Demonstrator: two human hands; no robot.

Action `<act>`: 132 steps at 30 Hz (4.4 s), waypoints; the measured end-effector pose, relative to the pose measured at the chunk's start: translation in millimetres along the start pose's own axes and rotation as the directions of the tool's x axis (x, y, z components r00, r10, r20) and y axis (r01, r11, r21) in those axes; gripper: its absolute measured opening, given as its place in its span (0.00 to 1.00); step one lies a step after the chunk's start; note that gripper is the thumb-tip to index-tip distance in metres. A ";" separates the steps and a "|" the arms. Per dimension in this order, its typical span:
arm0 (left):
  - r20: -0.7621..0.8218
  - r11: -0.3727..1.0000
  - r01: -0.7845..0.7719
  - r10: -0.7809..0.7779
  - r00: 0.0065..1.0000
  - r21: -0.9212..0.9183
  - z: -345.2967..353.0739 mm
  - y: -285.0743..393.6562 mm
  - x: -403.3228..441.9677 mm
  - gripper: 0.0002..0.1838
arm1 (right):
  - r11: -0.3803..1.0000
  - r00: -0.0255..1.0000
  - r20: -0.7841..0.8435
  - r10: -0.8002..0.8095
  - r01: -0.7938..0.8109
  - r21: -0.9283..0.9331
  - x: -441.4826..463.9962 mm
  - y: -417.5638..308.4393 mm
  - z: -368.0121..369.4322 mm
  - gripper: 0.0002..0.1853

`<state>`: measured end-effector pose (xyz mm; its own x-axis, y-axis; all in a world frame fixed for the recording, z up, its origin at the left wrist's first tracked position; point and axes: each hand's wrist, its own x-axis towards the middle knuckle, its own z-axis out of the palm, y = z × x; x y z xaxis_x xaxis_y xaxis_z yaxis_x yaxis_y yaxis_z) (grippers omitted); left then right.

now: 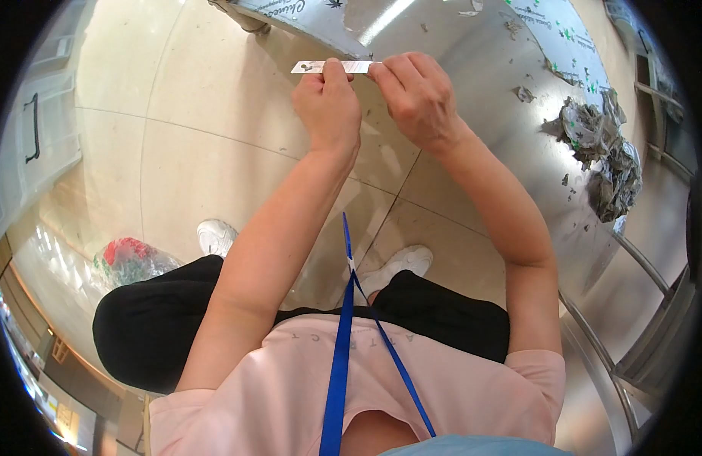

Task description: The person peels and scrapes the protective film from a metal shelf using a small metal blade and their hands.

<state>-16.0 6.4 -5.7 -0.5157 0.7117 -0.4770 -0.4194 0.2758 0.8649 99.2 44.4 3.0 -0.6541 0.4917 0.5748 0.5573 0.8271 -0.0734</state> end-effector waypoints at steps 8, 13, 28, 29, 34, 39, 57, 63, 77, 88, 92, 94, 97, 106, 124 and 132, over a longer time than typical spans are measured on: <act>0.039 0.997 -0.067 0.068 0.997 -0.024 0.4 2.9 13.0 0.12 | 1.000 1.000 -0.006 -0.003 0.003 -0.012 7.0 3.3 9.8 0.06; 0.061 0.996 -0.091 0.091 0.994 0.002 0.0 6.3 16.6 0.16 | 0.999 1.000 -0.022 0.016 -0.017 -0.030 7.3 0.5 12.6 0.06; 0.138 0.972 0.154 -0.131 0.982 -0.177 -6.5 -4.8 2.2 0.18 | 1.000 1.000 0.029 0.006 -0.007 0.014 -3.3 5.1 -0.8 0.08; 0.124 0.986 0.101 -0.084 0.989 -0.133 -5.5 -5.4 3.0 0.18 | 1.000 1.000 0.029 0.007 -0.007 0.017 -2.2 6.0 -0.6 0.09; 0.071 0.999 0.021 -0.024 0.997 0.041 0.0 0.3 -1.1 0.20 | 0.999 0.999 0.040 0.011 -0.013 0.043 -0.8 8.1 1.3 0.09; 0.059 0.998 0.025 -0.022 0.998 -0.050 5.3 6.1 4.3 0.15 | 0.998 0.999 0.041 0.000 -0.003 0.059 6.2 15.2 6.0 0.07; 0.026 0.985 0.084 -0.081 0.996 -0.152 5.7 -6.5 -28.1 0.16 | 0.998 0.997 0.054 -0.061 0.059 0.037 -6.9 9.0 -10.8 0.07; -0.013 0.992 0.098 -0.099 0.995 -0.078 1.8 -5.2 -25.3 0.16 | 0.997 0.997 0.045 -0.068 0.066 0.041 -2.8 9.7 -6.8 0.06; -0.025 0.993 0.061 -0.064 0.998 -0.106 2.4 -1.0 -11.8 0.15 | 0.995 0.991 0.111 -0.074 0.067 0.067 6.9 12.7 -1.4 0.09; 0.042 0.984 0.112 -0.107 0.993 -0.140 10.4 8.7 -16.7 0.15 | 0.995 0.985 0.146 -0.091 0.084 0.053 11.5 20.5 -10.5 0.08; 0.034 0.984 0.125 -0.122 0.992 -0.124 12.6 5.1 -17.8 0.16 | 0.997 0.988 0.139 -0.071 0.066 0.042 6.0 22.1 -11.7 0.07; 0.002 0.996 0.061 -0.061 0.998 -0.059 14.6 2.5 -13.9 0.18 | 0.998 0.988 0.142 -0.056 0.052 0.038 8.6 19.8 -12.2 0.06; 0.049 0.977 0.133 -0.126 0.991 -0.168 13.5 10.0 -15.2 0.15 | 0.996 0.982 0.177 -0.065 0.053 0.074 9.7 22.4 -11.6 0.09; 0.056 0.987 0.076 -0.069 0.996 -0.144 14.1 6.2 -12.0 0.15 | 0.994 0.990 0.097 -0.102 0.098 0.045 10.0 25.5 -6.9 0.06; 0.051 0.985 0.100 -0.094 0.994 -0.137 10.5 -3.1 -6.3 0.13 | 0.996 0.999 0.009 -0.054 0.053 0.067 3.0 22.8 4.0 0.06; 0.046 0.993 0.062 -0.058 0.997 -0.099 13.2 0.0 -3.1 0.19 | 0.995 0.997 0.068 -0.048 0.042 0.095 8.1 24.9 4.1 0.06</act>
<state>-4.6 12.7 -2.2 -0.4561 0.7233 -0.5184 -0.5223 0.2540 0.8140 105.7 70.1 2.5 -0.7134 0.4684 0.5213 0.4785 0.8690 -0.1261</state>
